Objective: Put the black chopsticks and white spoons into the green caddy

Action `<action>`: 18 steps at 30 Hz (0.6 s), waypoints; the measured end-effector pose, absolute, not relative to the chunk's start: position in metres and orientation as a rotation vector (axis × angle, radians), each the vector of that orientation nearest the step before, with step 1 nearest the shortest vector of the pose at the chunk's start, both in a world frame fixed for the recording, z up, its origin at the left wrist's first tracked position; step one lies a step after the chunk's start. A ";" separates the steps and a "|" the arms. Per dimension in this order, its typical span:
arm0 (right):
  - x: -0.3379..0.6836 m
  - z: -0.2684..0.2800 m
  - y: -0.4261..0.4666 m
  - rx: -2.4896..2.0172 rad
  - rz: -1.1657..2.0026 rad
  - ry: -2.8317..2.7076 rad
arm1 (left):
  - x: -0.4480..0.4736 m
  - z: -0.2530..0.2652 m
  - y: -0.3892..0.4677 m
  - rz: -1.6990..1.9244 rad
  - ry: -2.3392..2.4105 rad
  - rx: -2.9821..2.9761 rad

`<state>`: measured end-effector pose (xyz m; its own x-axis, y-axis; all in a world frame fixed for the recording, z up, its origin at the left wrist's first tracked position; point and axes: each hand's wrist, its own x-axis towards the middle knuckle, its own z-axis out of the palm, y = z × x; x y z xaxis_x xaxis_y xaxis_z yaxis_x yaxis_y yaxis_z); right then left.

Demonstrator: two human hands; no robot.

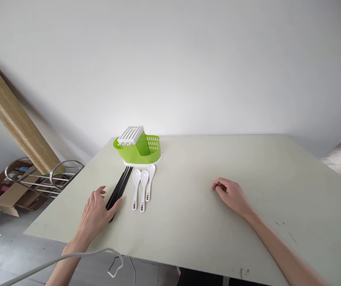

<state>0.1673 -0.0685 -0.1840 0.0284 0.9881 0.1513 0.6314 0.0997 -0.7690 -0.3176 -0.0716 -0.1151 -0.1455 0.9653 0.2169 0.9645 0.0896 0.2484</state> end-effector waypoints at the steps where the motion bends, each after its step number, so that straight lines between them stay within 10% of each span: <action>1: 0.167 -0.184 -0.068 -1.604 0.648 -1.680 | -0.320 -0.114 -0.073 0.497 2.320 2.038; 18: 0.168 -0.191 -0.065 -1.569 0.626 -1.689 | -0.312 -0.077 -0.039 -0.294 2.279 2.062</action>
<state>0.1678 -0.0647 -0.1909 0.0161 0.9825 0.1855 0.6242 0.1350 -0.7695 -0.3117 -0.0390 -0.0767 -0.1069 0.9801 -0.1671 0.9904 0.0902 -0.1045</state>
